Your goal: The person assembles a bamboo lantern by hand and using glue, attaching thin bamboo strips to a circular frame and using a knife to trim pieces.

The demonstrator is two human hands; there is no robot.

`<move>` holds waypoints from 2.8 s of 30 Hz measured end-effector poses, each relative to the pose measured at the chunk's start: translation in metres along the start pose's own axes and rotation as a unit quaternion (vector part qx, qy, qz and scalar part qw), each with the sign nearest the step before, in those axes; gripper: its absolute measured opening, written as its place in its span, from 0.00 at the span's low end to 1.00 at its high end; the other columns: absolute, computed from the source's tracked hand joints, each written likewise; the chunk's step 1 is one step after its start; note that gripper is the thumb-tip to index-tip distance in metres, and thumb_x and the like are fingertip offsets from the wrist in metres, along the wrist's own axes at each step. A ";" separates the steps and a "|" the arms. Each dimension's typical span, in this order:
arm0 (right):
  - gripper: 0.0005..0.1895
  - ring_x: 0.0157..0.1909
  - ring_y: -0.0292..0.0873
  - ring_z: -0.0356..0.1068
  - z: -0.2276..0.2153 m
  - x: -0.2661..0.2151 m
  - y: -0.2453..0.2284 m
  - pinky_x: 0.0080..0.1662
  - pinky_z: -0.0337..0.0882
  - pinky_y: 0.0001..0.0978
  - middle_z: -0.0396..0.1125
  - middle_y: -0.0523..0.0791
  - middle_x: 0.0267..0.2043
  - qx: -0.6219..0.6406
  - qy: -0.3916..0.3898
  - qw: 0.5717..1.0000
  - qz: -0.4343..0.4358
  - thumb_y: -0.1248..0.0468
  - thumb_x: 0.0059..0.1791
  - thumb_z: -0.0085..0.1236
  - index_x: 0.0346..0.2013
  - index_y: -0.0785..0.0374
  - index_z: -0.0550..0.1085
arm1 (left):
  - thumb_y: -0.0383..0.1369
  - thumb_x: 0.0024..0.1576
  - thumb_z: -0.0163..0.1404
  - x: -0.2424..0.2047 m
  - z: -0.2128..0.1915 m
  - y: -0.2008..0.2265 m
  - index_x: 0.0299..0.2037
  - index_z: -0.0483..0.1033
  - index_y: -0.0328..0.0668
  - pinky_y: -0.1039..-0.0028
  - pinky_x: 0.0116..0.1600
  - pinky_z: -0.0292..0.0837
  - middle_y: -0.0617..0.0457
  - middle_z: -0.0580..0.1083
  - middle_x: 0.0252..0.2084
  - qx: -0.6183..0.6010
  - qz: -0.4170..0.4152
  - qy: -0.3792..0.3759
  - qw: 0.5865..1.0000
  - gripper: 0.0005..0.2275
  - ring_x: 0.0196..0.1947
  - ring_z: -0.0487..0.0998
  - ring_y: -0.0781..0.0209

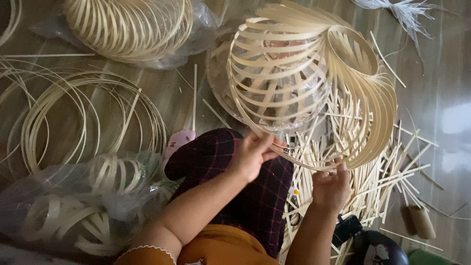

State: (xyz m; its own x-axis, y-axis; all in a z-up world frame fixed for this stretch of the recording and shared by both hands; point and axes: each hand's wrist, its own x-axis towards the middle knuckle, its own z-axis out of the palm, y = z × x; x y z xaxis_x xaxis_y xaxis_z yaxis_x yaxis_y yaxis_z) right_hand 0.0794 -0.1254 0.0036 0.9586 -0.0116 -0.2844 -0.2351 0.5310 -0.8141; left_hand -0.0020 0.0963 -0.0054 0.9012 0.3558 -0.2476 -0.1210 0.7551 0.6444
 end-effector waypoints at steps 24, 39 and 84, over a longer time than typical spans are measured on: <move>0.16 0.39 0.40 0.75 -0.046 0.064 -0.021 0.41 0.78 0.27 0.73 0.56 0.46 0.141 -0.380 0.913 0.044 0.62 0.72 0.41 0.54 0.76 0.69 | 0.36 0.61 0.53 -0.044 0.034 0.013 0.58 0.65 0.40 0.66 0.52 0.87 0.45 0.76 0.46 -0.035 0.073 -0.024 0.996 0.18 0.47 0.83 0.57; 0.23 0.40 0.42 0.76 -0.034 0.021 -0.009 0.44 0.77 0.30 0.74 0.53 0.37 0.170 -0.273 0.947 -0.004 0.58 0.70 0.36 0.60 0.80 0.68 | 0.38 0.60 0.54 -0.017 0.013 0.020 0.53 0.71 0.37 0.60 0.49 0.82 0.49 0.79 0.45 -0.049 0.041 0.029 0.998 0.16 0.43 0.82 0.58; 0.11 0.58 0.44 0.67 0.137 -0.094 -0.060 0.70 0.46 0.54 0.72 0.41 0.42 -0.660 -0.275 0.418 -0.560 0.67 0.43 0.62 0.40 0.57 0.78 | 0.29 0.67 0.51 -0.044 0.021 -0.028 0.71 0.61 0.30 0.73 0.56 0.76 0.48 0.76 0.54 -0.004 0.065 -0.142 0.988 0.23 0.51 0.77 0.64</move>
State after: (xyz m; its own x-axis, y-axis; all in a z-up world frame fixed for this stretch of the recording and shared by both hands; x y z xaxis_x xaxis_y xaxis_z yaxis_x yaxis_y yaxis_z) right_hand 0.0253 -0.0401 0.1483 0.3924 0.7628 0.5140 0.8752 -0.4815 0.0465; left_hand -0.0293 0.0481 0.0022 0.9580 0.2823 0.0501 -0.2455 0.7176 0.6518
